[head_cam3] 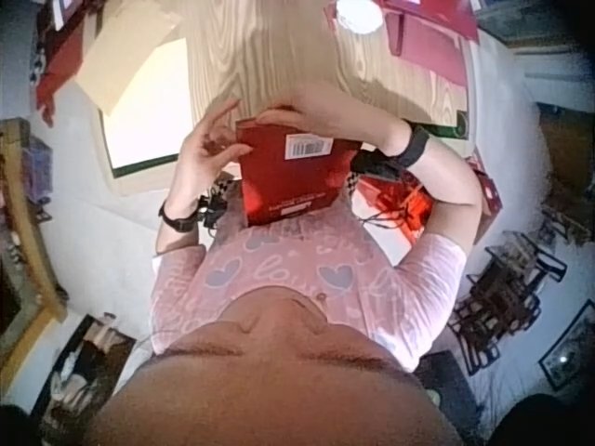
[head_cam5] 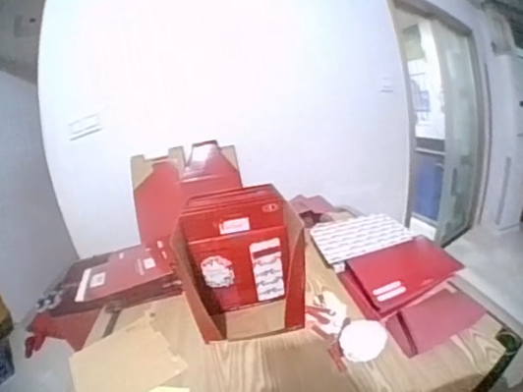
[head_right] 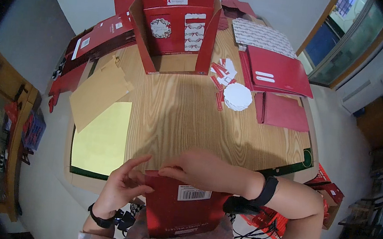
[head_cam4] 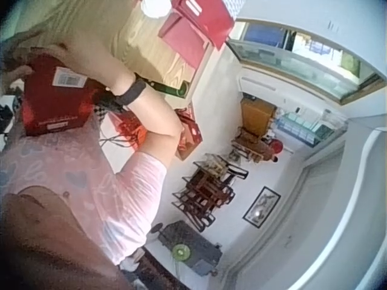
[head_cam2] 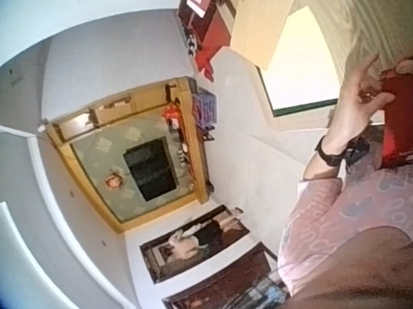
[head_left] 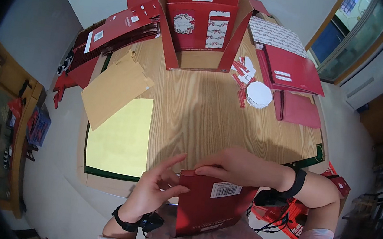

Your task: Assembling red paper money wallets or folders at a table.

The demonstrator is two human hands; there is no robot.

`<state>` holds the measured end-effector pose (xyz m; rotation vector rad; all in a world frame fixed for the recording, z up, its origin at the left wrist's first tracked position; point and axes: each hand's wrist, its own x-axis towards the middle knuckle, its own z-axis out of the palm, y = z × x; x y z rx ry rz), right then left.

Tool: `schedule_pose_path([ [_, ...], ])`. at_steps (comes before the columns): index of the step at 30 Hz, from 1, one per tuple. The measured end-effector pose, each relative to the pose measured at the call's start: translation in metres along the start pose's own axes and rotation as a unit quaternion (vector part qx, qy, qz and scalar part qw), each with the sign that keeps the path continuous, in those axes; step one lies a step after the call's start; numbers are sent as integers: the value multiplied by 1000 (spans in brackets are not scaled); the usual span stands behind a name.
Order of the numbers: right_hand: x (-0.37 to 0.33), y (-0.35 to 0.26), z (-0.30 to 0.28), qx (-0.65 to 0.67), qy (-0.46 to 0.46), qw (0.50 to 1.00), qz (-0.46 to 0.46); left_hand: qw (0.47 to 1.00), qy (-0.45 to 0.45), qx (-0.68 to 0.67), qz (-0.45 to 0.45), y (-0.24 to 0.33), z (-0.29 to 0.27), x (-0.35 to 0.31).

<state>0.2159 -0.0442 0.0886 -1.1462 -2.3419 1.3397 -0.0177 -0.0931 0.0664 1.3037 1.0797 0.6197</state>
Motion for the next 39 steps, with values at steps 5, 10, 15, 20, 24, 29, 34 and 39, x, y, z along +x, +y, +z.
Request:
schedule_pose_path([
  [5, 4, -4, -3, -3, -15, 1000, -10, 1000, -9, -4, -15, 4, 1, -1],
  [10, 8, -3, 2, 5, -27, 999, -29, 1000, -13, 3, 1, -2, 0, 0],
  [15, 11, 7, 5, 36, -21, 998, -39, 1000, -22, -6, -11, 0, 0, 0],
  [20, 18, 13, 1, 117, -71, 991, 0, 1000, -30, 6, 7, 0, 0, 1],
  [24, 18, 8, 2, 33, -53, 998, -23, 1000, -19, -11, 2, 1, 1, 2],
  [29, 11, 7, -2, 7, -58, 997, -47, 1000, 15, -9, 20, -7, 2, 2],
  [34, -10, 21, -18, 56, -89, 994, 10, 998, 27, -53, 16, -9, -6, 1],
  [39, -19, 25, -19, 60, -94, 993, 40, 999, 19, -46, 5, -10, -3, 1],
])
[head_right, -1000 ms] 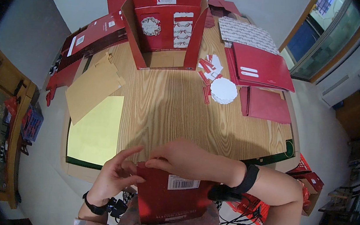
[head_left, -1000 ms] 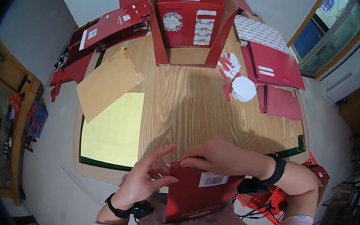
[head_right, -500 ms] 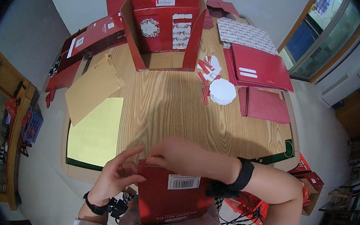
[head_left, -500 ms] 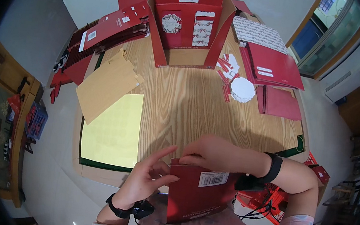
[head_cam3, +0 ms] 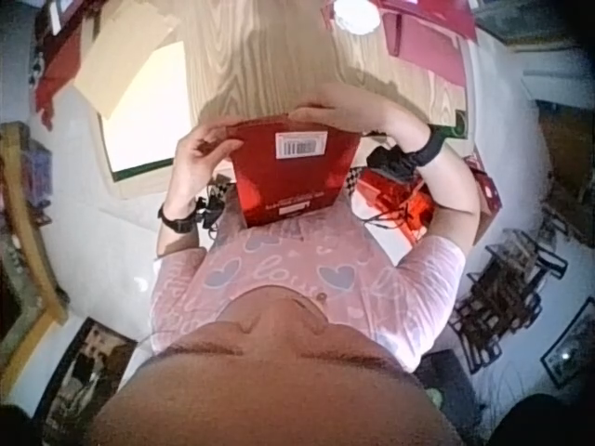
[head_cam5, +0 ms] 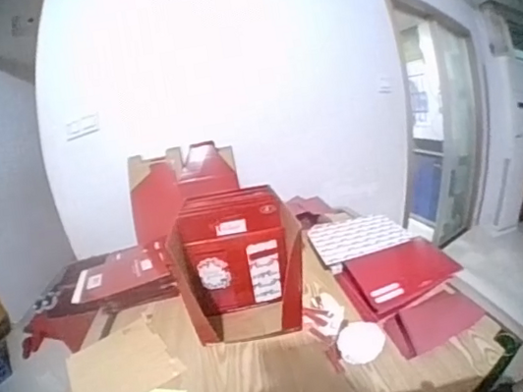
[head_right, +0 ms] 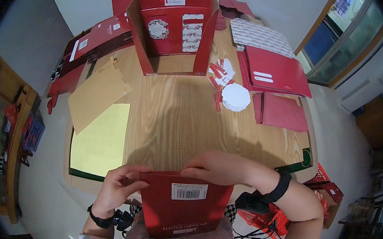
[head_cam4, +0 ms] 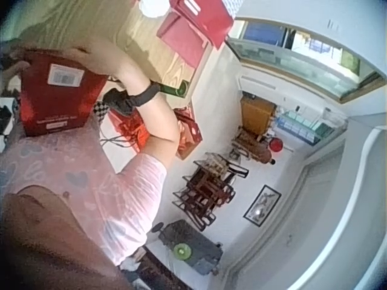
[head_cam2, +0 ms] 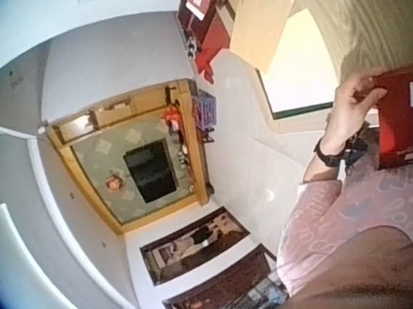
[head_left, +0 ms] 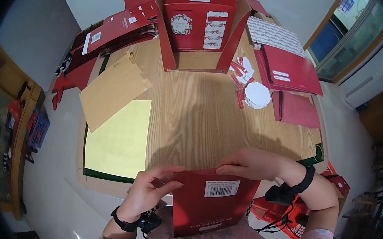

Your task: Assembling red paper money wallets or folders at a table.

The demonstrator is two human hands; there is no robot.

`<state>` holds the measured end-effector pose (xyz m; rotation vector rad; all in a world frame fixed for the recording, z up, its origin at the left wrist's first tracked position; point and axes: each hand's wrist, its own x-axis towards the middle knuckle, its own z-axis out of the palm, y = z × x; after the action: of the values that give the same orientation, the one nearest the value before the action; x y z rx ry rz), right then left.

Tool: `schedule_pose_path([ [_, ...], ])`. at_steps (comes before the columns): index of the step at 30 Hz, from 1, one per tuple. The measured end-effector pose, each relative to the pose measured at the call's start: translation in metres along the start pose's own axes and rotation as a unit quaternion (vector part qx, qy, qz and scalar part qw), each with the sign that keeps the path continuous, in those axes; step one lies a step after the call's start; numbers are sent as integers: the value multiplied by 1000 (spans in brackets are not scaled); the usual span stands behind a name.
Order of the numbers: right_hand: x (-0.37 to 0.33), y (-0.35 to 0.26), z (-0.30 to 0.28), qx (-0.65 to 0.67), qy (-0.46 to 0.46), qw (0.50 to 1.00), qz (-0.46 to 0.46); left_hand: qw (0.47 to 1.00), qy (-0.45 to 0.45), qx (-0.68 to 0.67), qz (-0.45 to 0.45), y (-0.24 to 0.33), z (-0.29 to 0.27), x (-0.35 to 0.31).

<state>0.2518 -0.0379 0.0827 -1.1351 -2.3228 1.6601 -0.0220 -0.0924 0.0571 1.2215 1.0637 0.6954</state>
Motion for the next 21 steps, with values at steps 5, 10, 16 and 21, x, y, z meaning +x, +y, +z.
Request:
schedule_pose_path([
  [5, 0, -6, -2, -34, -13, 999, 25, 1000, 3, 23, 1, -4, -1, 0],
  [10, -11, 16, -2, 37, 4, 999, 16, 999, 30, -30, -6, 0, -1, -2],
  [16, -17, 23, -3, 74, 11, 996, 58, 998, 39, -34, -19, 3, 3, 0],
  [21, -25, 31, -4, 108, 15, 992, 66, 1000, 8, -3, 21, -8, -5, -3],
])
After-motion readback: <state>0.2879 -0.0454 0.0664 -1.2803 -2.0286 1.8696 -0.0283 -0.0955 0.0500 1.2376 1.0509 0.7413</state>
